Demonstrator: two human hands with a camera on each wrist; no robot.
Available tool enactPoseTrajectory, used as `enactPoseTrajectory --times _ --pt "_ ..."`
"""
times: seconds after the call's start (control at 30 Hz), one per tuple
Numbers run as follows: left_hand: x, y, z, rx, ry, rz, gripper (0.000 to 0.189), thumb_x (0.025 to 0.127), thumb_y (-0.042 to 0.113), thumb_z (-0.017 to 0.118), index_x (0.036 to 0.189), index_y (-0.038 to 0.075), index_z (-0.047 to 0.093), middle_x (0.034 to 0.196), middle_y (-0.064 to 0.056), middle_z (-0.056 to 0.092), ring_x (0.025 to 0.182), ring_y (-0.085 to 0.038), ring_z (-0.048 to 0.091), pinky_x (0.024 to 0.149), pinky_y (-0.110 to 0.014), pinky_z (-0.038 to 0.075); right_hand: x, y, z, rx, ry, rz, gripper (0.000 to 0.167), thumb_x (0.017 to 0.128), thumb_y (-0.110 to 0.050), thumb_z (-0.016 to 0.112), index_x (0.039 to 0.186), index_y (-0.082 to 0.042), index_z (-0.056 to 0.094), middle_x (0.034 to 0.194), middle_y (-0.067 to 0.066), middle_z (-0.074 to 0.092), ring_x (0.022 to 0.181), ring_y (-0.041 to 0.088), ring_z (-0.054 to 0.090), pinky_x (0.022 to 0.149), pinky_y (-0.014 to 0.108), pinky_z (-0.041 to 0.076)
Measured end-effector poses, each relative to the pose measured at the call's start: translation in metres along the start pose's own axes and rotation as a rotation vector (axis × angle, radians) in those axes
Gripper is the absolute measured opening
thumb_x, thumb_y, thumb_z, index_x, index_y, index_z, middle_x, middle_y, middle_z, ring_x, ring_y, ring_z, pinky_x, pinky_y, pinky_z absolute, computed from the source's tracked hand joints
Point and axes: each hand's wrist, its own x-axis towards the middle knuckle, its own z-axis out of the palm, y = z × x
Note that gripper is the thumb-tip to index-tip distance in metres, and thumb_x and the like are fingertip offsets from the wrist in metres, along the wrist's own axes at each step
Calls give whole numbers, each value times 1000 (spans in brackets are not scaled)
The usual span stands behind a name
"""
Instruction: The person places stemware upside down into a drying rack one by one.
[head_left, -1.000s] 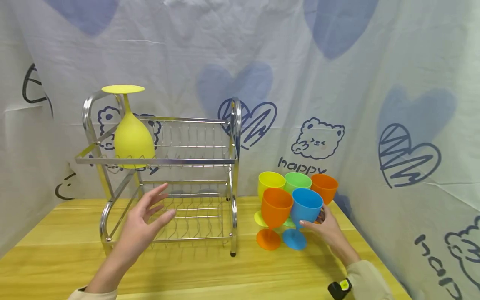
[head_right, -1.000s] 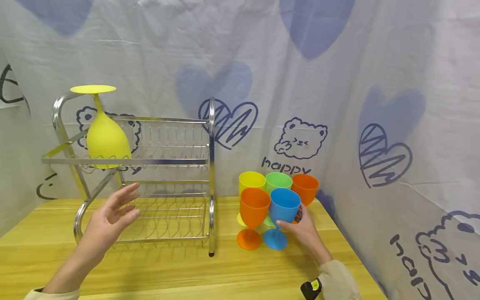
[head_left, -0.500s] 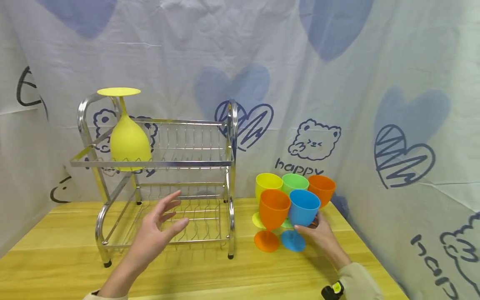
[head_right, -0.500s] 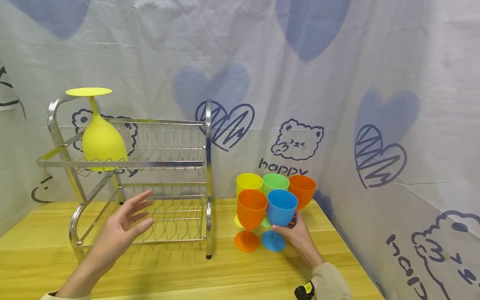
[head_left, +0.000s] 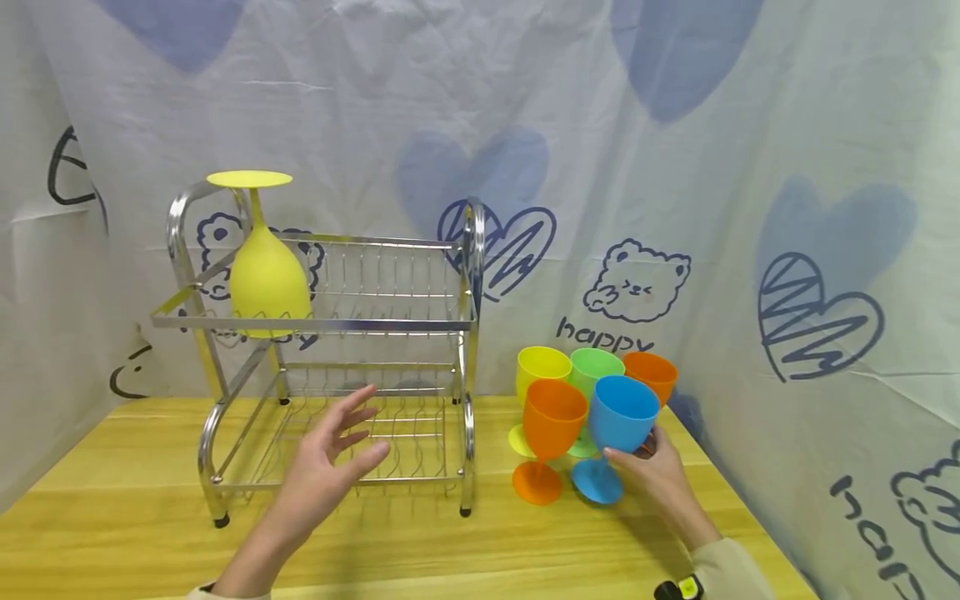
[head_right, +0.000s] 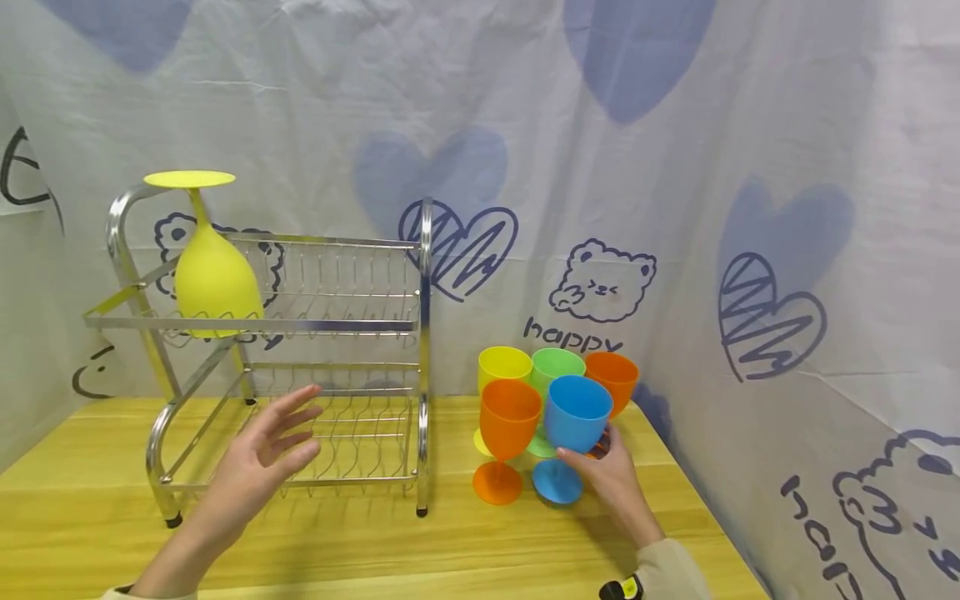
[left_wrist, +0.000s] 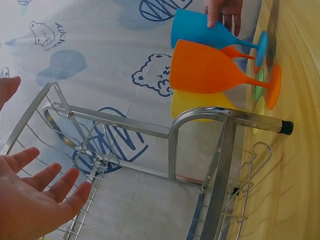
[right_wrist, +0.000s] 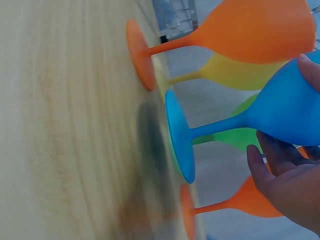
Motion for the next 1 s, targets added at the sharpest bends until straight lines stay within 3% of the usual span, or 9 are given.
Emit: enactPoseTrajectory --times 0.17,0.33,0.57,0.63,0.77,1.0 --pt "-1 0 4 -17 -12 -24 64 91 13 66 147 11 36 145 -19 41 126 -43 42 93 -60 44 -9 -13 -7 19 -6 -29 93 86 -18 74 152 1 11 148 29 31 132 42 36 108 53 33" --pt "-1 1 7 -27 -20 -18 66 89 12 67 147 12 36 144 -18 41 125 -44 43 91 -58 47 -17 -24 -11 19 -7 -112 92 86 -15 74 153 -5 12 149 25 32 132 41 38 106 56 34" --pt "-1 4 14 -24 -45 4 73 85 12 72 148 16 36 146 -17 40 125 -43 42 92 -60 46 -32 -45 -5 -24 -4 -216 82 85 -12 75 149 -5 24 143 20 42 124 33 46 97 29 44" --pt "0 5 17 -17 -49 9 74 84 13 73 148 17 36 146 -17 40 125 -43 43 92 -61 45 -35 -50 -2 -34 0 -248 79 83 -11 77 146 -4 29 139 19 46 122 32 48 97 33 45" --pt "4 7 25 -6 -59 35 76 83 15 75 148 17 35 146 -16 40 125 -42 43 94 -60 44 -42 -59 5 -93 10 -297 77 81 -12 79 143 -2 34 135 20 49 117 35 50 98 52 43" --pt "8 12 38 -5 -87 57 81 80 18 78 149 20 35 144 -14 41 125 -39 44 98 -57 42 -51 -70 17 -187 -11 -351 81 77 -12 82 143 -2 36 134 21 49 115 39 51 96 59 44"
